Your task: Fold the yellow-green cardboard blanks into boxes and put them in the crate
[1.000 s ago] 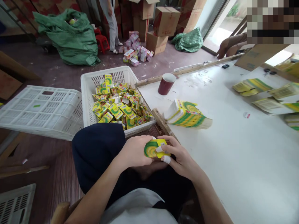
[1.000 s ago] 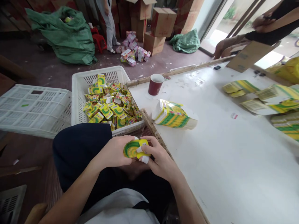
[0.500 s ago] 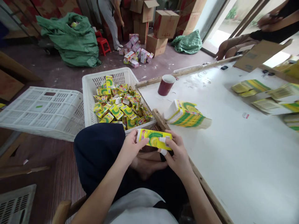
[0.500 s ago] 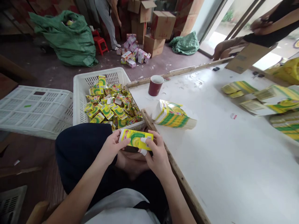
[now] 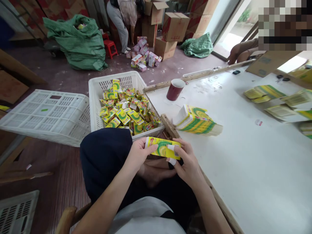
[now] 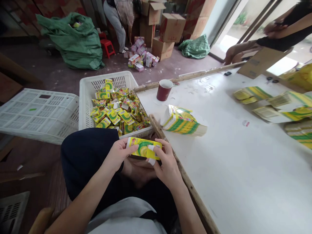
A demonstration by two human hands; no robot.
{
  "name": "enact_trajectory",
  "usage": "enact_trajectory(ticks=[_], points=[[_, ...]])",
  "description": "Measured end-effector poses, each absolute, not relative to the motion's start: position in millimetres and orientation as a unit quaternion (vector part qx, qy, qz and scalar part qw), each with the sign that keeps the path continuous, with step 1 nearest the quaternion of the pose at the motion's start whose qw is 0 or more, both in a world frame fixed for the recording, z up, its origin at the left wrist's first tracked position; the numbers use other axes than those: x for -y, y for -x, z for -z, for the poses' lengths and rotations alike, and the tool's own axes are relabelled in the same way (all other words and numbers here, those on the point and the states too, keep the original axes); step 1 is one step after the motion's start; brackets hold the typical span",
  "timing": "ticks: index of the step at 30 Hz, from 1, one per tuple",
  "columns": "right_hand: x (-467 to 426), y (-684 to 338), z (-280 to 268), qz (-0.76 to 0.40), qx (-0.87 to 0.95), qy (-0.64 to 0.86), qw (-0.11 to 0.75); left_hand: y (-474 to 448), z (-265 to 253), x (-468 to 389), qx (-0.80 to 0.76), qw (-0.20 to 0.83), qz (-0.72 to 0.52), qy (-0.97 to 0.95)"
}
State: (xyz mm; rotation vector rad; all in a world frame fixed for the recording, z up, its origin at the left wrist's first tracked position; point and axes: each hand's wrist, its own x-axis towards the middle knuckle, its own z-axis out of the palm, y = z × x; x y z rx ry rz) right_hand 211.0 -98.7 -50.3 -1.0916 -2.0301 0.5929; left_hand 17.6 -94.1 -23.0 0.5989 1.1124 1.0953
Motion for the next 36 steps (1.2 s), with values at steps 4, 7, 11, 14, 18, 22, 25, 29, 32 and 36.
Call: enact_trajectory(ticks=[4,7,11,14,18,22,25,29,32,36], points=[[97.5,-213.5,52.9,-0.243,0.801,0.406,0.367,-18.4,24.0,92.1,-0.503,0.655,-0.500,-0.262],[95.9,-216.9,52.0,-0.252,0.806,0.391,0.366,-19.1,27.1,91.4,-0.504,0.653,-0.504,-0.257],[94.3,-219.5,51.2,-0.257,0.810,0.386,0.360,-20.6,30.5,91.9,-0.498,0.659,-0.504,-0.252],[94.3,-219.0,50.9,-0.265,0.815,0.377,0.352,-20.9,30.2,91.7,-0.500,0.655,-0.506,-0.255],[97.6,-217.3,48.6,-0.285,0.798,0.392,0.358,-19.2,24.2,89.3,-0.499,0.655,-0.500,-0.268],[100.8,-215.1,48.9,-0.340,0.742,0.412,0.405,-20.4,18.9,89.8,-0.497,0.655,-0.495,-0.280],[101.3,-210.5,56.0,-0.354,0.715,0.428,0.425,-25.6,20.9,95.6,-0.510,0.642,-0.493,-0.290],[101.8,-202.8,65.6,-0.380,0.678,0.442,0.447,-30.1,24.9,101.7,-0.534,0.609,-0.497,-0.311],[95.5,-206.9,57.4,-0.368,0.684,0.456,0.434,-20.4,22.2,93.3,-0.553,0.560,-0.515,-0.339],[62.4,-239.4,23.7,-0.248,0.697,0.491,0.461,13.7,19.8,63.3,-0.610,0.371,-0.608,-0.347]])
